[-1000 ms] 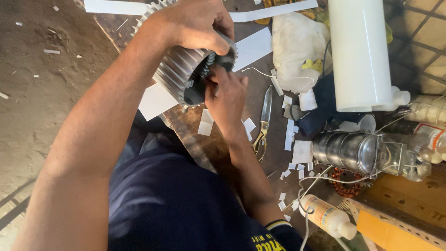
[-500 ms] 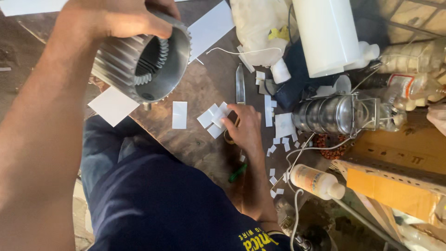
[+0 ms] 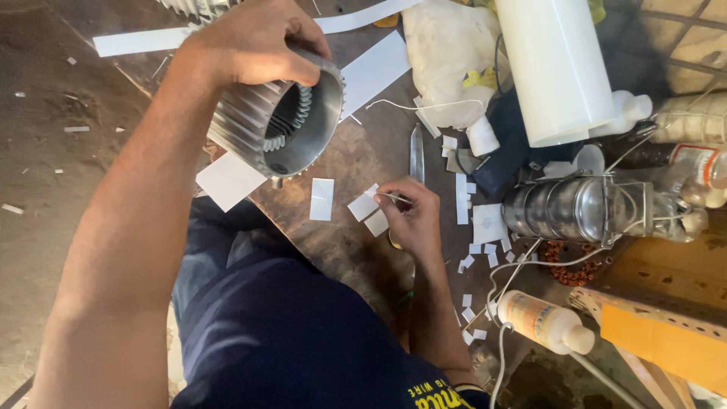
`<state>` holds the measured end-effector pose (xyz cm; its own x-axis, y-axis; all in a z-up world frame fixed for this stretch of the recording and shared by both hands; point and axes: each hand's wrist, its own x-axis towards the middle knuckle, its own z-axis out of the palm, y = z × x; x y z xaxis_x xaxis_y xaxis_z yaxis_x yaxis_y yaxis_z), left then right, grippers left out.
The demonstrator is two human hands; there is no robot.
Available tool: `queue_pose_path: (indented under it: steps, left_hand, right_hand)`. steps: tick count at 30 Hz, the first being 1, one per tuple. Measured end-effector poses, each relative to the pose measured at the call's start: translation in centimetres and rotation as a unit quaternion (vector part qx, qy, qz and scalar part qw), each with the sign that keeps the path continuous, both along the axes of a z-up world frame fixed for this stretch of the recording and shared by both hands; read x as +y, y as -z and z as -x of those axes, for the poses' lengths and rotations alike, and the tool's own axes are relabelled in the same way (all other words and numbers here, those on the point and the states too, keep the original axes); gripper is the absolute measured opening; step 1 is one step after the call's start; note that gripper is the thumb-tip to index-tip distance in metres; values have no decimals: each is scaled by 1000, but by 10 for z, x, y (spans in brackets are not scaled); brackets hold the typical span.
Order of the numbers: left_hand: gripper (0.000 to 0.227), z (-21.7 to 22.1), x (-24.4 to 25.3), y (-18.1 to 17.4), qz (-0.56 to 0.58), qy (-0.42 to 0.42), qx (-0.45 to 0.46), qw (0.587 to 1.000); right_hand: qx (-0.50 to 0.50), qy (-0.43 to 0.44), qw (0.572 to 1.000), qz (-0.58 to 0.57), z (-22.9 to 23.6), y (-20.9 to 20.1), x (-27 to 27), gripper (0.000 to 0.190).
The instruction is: The person folds a white strip, cuts it into small rectangular pieces using shears, and inserts the pieces into the slots of a cylindrical motor stator. The person handles the stator and the cut pieces by hand, placing them into the interior slots.
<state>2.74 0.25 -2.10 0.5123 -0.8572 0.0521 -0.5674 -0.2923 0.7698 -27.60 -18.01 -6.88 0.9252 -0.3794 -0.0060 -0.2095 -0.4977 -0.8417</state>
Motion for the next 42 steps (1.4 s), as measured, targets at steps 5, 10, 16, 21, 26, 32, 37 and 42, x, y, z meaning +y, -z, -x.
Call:
queue_pose_path:
  steps: [5,10,16,21,26,32,37,42]
  left_hand:
    - [48,1,2,-3,15,6,4,1000]
    - [47,4,4,-10,10,-11,2,1000]
    - [46,5,0,-4,21,-14,-19,1000]
    - [47,5,2,-5,32,-9,-10,999]
    - [49,8,9,-5,36,-16,-9,999]
    - [52,12,28,-5,56,-33,-15,998]
    - [55,17,32,-7,63,-47,-14,997]
    - [56,20,26,-3,48,-59,-42,996]
  right_hand:
    - [-141,-72,987,-37,-31,-7,20,27]
    - [-175,-78,975,-116,-76,11,45,30]
    - [-161,-80,982,-59,-94,25,47,28]
    - [-131,-68,989,-4,-94,26,52,25]
    - [-179,-80,974,114,-99,22,56,23]
    - [-193,-92,966,148,-102,19,58,25]
    - [-151,-112,981,54,-102,18,59,27]
    - [-195,-118,968,101,-105,15,57,25]
